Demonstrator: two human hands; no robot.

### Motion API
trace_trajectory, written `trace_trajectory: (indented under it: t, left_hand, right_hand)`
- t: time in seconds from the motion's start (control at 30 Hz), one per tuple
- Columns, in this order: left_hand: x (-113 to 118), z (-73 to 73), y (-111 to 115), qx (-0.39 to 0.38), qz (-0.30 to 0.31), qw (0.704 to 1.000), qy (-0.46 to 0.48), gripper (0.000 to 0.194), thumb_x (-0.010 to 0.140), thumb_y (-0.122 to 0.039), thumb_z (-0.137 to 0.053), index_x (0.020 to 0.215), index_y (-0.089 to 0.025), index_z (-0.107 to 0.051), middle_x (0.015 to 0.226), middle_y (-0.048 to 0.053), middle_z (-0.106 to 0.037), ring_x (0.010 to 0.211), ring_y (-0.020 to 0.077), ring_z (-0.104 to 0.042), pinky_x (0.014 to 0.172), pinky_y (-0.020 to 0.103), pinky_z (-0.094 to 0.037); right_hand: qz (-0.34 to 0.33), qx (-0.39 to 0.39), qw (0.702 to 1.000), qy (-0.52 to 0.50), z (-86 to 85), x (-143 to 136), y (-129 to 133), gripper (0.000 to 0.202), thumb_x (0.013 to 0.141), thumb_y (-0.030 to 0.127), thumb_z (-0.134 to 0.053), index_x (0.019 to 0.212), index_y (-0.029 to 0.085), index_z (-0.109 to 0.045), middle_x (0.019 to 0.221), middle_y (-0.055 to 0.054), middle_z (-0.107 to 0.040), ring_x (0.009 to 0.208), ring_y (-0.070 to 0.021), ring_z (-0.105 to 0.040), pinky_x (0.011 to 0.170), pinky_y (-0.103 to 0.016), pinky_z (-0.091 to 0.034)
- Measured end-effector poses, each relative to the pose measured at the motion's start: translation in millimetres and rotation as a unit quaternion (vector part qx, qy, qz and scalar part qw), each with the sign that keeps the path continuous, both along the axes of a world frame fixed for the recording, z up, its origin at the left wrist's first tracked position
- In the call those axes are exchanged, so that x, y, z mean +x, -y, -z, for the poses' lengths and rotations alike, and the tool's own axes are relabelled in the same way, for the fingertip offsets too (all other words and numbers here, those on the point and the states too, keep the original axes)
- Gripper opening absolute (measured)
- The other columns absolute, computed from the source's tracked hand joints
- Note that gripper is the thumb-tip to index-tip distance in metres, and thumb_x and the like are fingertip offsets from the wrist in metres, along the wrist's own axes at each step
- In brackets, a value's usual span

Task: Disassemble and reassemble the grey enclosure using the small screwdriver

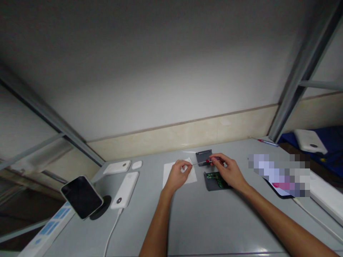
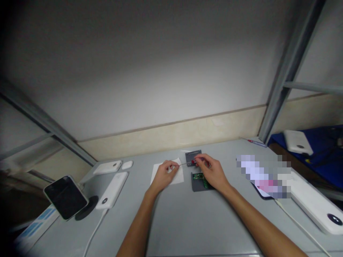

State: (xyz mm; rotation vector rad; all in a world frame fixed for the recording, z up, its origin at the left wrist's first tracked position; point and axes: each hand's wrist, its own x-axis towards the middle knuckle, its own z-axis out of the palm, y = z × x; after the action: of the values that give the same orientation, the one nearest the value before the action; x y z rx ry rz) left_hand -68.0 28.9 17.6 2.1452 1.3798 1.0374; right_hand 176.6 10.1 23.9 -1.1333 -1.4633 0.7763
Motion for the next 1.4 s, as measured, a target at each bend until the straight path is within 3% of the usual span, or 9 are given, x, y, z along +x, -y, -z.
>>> trace_trajectory:
  t: [0.6,0.73,0.97,1.2,1.4]
  left_hand:
    - [-1,-11.3,6,0.031,0.035,0.999,-0.002,0.010,0.093,-0.018,-0.061,0.086,-0.021,-0.069,0.088,0.004,-0.070,0.085,0.0197,-0.059,0.084,0.032,-0.047]
    - [-3,-7.6,5,0.025,0.029,0.999,0.006,0.007,0.090,-0.017,-0.064,0.091,-0.021,-0.069,0.090,0.004,-0.068,0.086,0.0197,-0.058,0.085,0.032,-0.047]
    - [-3,1.9,1,0.022,0.033,0.999,0.028,0.021,0.089,-0.020,-0.070,0.110,-0.023,-0.073,0.095,0.004,-0.068,0.084,0.0183,-0.058,0.083,0.031,-0.047]
    - [3,1.0,-1,0.036,0.040,0.998,0.035,0.009,0.094,-0.024,-0.068,0.090,-0.021,-0.075,0.086,0.004,-0.071,0.084,0.0188,-0.061,0.080,0.030,-0.047]
    - [3,-1.8,1,0.056,0.033,0.997,0.029,0.008,0.095,-0.023,-0.067,0.089,-0.021,-0.073,0.086,0.003,-0.071,0.081,0.0185,-0.059,0.080,0.031,-0.048]
  right_hand:
    - [-0.004,0.012,0.999,0.033,0.4,2,2,0.033,0.095,0.051,-0.061,0.103,0.022,-0.076,0.079,-0.003,-0.075,0.069,-0.0204,-0.062,0.068,-0.032,-0.049]
    - [-0.001,0.012,1.000,0.025,3.5,3,0,0.036,0.095,0.053,-0.061,0.104,0.022,-0.076,0.083,-0.004,-0.077,0.072,-0.0213,-0.064,0.070,-0.032,-0.050]
    - [0.008,0.002,1.000,-0.002,5.2,3,-2,0.038,0.094,0.055,-0.061,0.105,0.021,-0.075,0.089,-0.006,-0.079,0.079,-0.0233,-0.070,0.072,-0.033,-0.052]
    - [0.008,0.000,1.000,0.000,2.2,3,-2,0.037,0.094,0.054,-0.061,0.105,0.022,-0.075,0.085,-0.005,-0.078,0.079,-0.0231,-0.070,0.072,-0.033,-0.052]
    - [0.011,0.004,1.000,0.009,2.5,4,-2,0.038,0.094,0.055,-0.061,0.104,0.021,-0.075,0.086,-0.006,-0.078,0.078,-0.0232,-0.069,0.070,-0.033,-0.051]
